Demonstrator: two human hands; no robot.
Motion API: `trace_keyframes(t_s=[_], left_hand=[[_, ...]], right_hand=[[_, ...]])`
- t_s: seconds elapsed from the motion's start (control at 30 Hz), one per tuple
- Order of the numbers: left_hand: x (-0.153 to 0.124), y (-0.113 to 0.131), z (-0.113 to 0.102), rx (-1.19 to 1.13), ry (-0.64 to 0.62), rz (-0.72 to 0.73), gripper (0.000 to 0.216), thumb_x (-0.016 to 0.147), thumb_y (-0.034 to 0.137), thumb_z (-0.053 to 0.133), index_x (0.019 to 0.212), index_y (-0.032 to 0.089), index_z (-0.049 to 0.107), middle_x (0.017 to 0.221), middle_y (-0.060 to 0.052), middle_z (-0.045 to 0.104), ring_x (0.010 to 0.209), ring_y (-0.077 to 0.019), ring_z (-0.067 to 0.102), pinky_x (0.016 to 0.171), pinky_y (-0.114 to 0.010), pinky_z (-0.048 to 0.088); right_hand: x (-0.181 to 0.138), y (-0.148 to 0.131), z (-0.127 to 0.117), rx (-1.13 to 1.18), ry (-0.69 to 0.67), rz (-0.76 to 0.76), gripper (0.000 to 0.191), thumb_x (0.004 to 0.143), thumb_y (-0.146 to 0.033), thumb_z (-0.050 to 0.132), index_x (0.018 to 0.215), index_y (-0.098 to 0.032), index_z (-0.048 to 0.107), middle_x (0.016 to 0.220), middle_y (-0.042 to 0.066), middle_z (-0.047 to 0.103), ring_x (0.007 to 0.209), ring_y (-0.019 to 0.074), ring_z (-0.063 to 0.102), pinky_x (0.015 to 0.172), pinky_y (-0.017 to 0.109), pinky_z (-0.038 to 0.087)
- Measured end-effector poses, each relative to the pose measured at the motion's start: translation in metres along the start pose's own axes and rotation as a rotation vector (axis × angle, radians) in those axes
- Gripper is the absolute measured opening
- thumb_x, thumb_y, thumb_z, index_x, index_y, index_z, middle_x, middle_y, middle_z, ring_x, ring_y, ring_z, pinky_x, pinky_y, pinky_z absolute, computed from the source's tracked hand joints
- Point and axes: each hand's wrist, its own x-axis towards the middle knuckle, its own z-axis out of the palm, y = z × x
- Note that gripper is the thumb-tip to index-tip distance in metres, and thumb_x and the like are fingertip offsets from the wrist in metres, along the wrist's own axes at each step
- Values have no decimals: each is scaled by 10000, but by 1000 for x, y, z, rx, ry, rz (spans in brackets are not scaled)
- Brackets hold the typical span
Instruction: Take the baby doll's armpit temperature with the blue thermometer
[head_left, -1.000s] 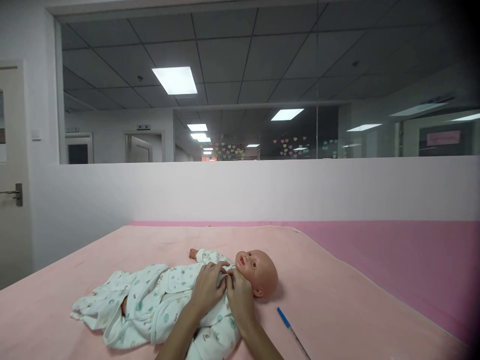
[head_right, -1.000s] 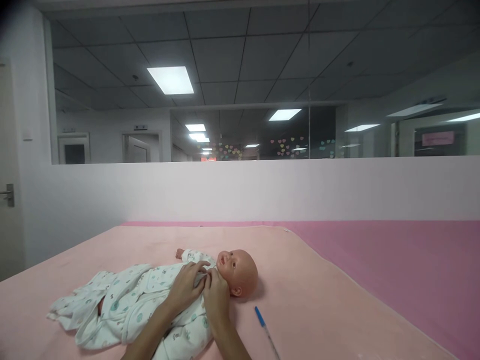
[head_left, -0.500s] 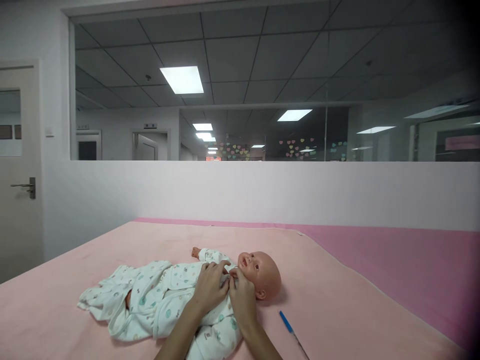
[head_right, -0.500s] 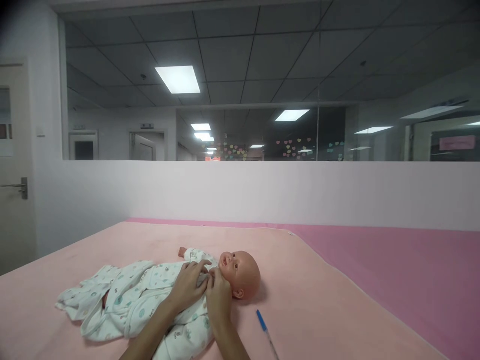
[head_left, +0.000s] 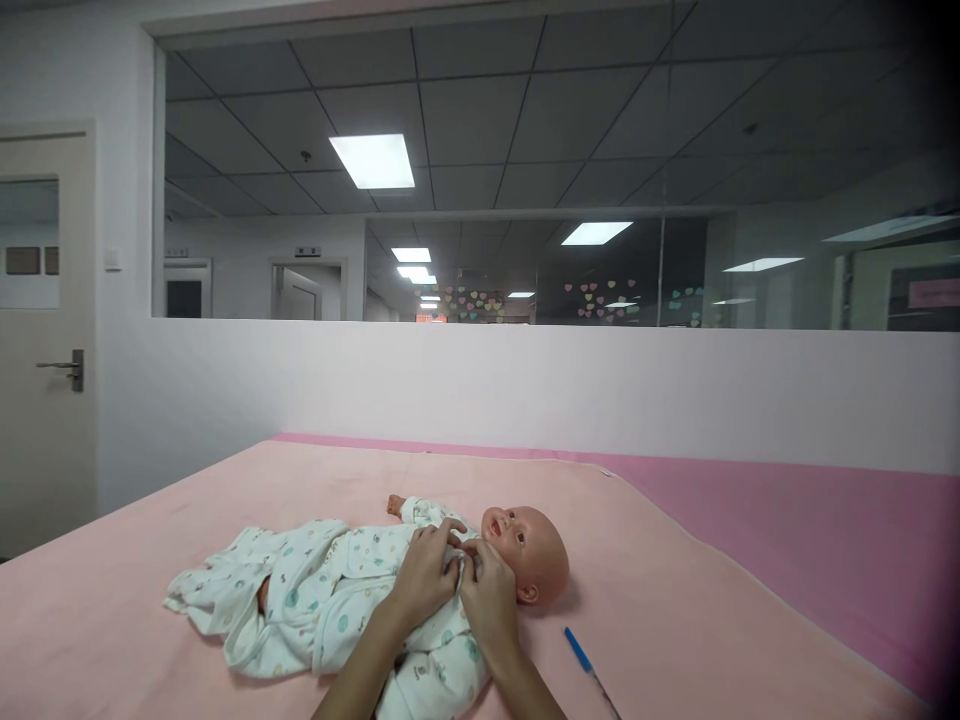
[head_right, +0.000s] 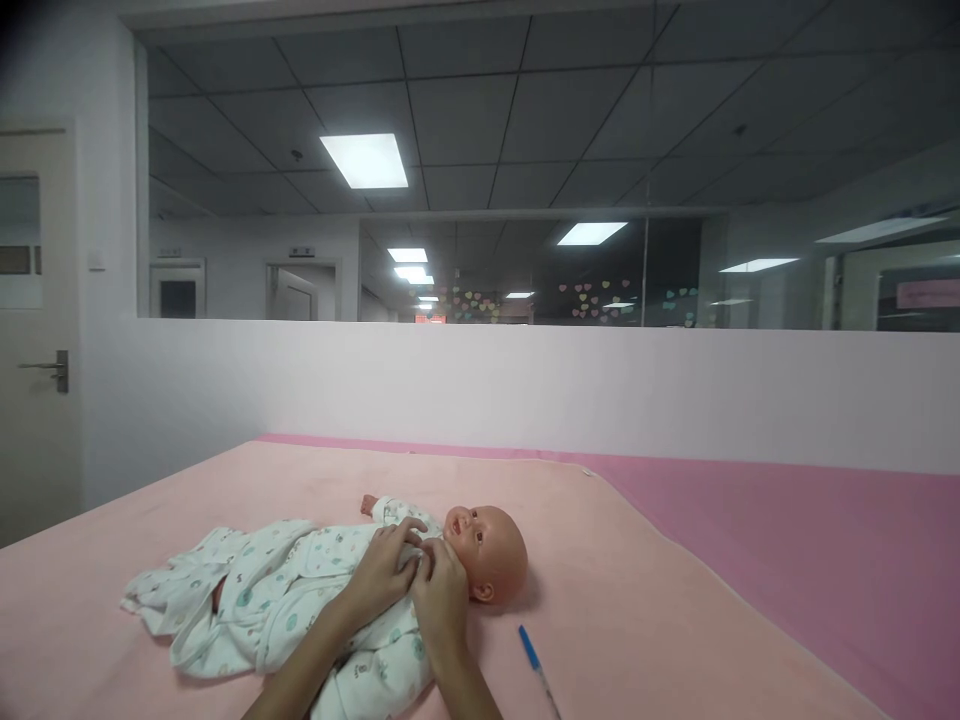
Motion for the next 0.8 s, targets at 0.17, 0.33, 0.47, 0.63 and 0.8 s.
trace_keyframes(t_s=[0.17,0.33,0.47,0.63,0.8], left_hand=[[5,-9,4,-185,16,-50,376,653,62,424,999,204,465,870,0,640,878,-168,553,829,-303,381],[6,-13,6,-362,35,-107,345,651,44,439,961,194,461,832,1,648,821,-141,580,795,-269,408],[4,-12,4,-492,35,-147,294,697,79,467,971,187,455,819,-11,644,827,-140,591,758,-254,426],[4,-13,3,-523,43,-154,271,710,113,491,972,182,476,833,-19,644,843,-144,594,792,-271,426],[5,-16,5,-562,44,-155,227,718,145,480,941,185,485,822,-14,642,820,-142,592,787,-274,426]], right_hand=[[-1,1,2,-9,71,3,138,743,-166,369,667,-208,477,640,5,586,613,153,561,577,242,405],[-1,-1,2,3,73,23,123,743,-161,355,676,-216,442,634,7,570,611,160,559,586,251,402],[0,-1,1,23,64,39,135,747,-154,347,687,-216,451,654,12,579,625,161,560,595,254,410],[0,2,3,34,52,23,163,779,-182,353,712,-206,500,696,23,612,656,165,575,620,260,419],[-2,5,3,13,27,6,240,816,-193,326,733,-192,551,745,40,628,721,170,582,658,257,418]])
